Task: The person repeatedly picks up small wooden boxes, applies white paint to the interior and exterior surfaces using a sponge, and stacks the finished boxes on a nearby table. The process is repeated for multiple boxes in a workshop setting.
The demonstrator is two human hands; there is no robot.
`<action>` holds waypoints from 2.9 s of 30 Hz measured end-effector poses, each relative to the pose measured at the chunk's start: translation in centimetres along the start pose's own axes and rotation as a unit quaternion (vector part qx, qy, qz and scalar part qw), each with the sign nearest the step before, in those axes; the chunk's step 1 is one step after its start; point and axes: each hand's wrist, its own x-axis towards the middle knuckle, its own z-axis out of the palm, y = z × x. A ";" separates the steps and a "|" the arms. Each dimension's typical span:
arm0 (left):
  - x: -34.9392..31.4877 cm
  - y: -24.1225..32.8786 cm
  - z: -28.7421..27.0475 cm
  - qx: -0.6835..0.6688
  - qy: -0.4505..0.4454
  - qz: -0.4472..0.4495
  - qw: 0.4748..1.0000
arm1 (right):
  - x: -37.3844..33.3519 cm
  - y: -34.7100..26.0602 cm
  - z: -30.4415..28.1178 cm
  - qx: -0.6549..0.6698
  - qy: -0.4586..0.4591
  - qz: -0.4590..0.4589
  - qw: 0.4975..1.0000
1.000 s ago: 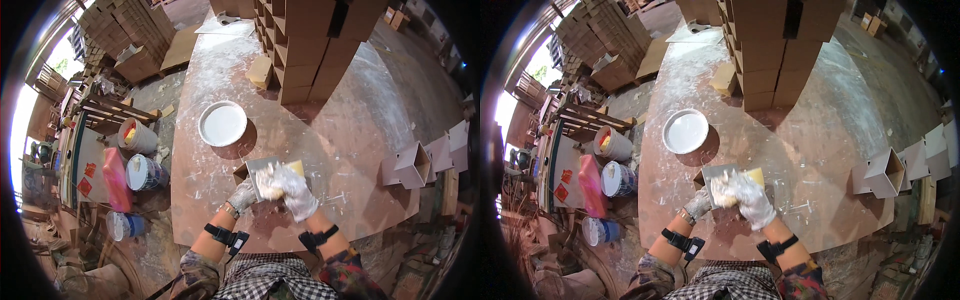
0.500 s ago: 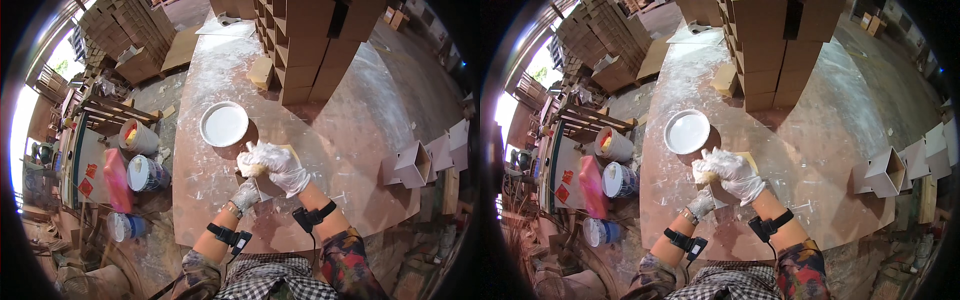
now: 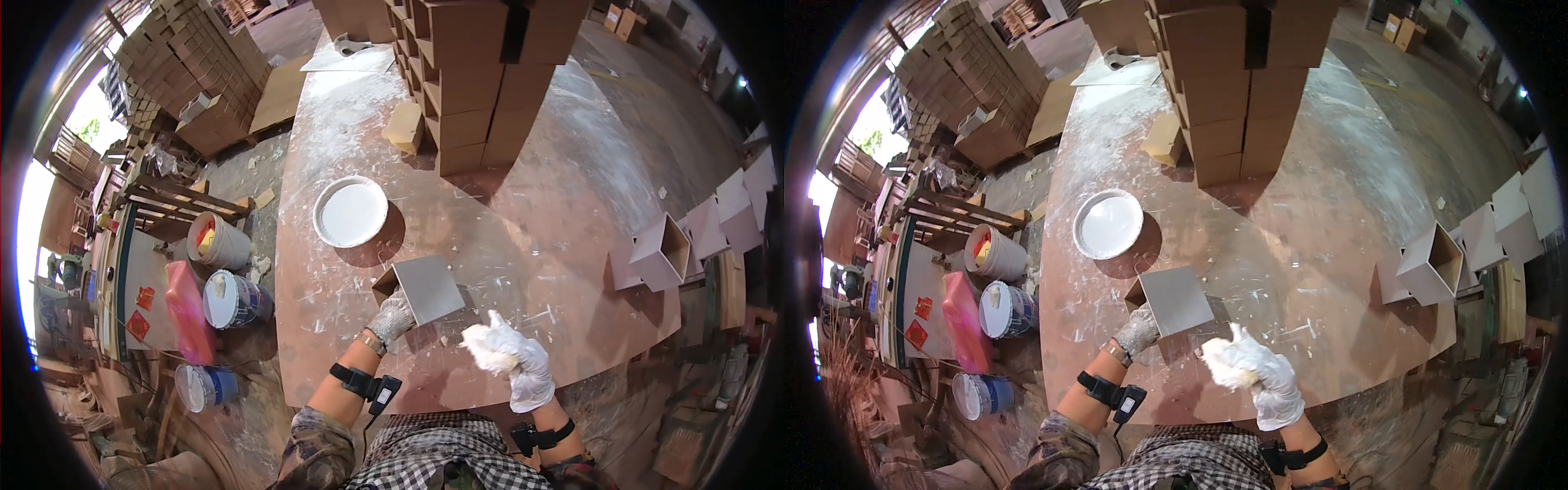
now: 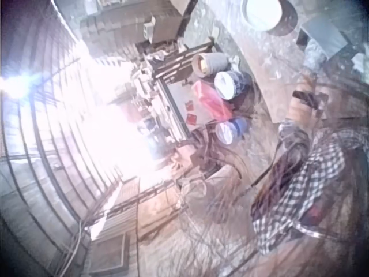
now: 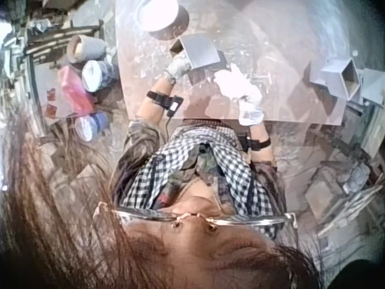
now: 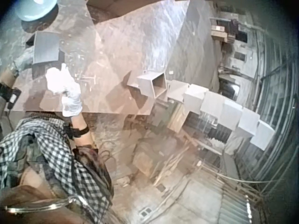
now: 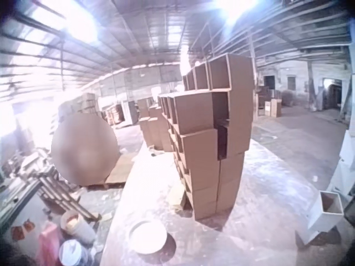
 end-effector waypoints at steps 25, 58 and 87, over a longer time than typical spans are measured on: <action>2.9 8.9 -1.9 0.070 -0.139 -0.127 0.980 | 3.0 0.1 0.2 0.418 0.200 0.198 0.863; 4.1 11.0 1.0 0.212 -0.187 -0.066 0.957 | 7.3 -1.5 -5.2 -0.423 -0.111 -0.076 0.896; 5.2 12.8 0.0 0.203 -0.280 -0.123 0.930 | 3.6 0.5 -2.8 -0.445 0.015 -0.096 0.890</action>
